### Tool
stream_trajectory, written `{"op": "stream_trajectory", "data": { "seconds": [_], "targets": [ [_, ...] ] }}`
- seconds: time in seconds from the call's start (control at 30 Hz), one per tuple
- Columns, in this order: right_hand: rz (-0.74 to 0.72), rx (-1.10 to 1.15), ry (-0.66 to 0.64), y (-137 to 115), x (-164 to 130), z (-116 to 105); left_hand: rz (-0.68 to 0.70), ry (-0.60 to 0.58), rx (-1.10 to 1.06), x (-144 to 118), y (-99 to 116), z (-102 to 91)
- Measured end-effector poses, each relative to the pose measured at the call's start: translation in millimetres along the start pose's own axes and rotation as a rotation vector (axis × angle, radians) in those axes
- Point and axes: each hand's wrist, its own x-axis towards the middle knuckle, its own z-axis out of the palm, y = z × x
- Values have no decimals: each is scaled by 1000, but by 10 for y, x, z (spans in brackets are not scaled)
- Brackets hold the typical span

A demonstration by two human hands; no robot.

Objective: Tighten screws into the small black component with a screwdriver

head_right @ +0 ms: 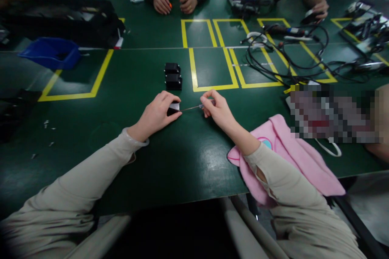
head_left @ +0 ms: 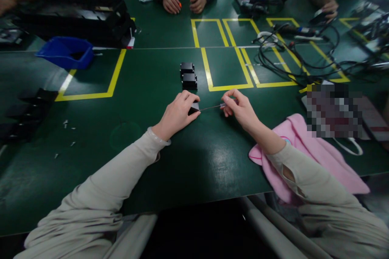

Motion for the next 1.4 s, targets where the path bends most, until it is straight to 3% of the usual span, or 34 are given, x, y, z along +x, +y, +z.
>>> {"op": "stream_trajectory", "data": {
  "seconds": [0.7,1.4],
  "targets": [
    [-36,-23,53,23,14,12,-6,4,-6,2,5,5],
    [-8,-62,0,-33,-15,-14,1,2,-8,3,9,-3]
  ]
}}
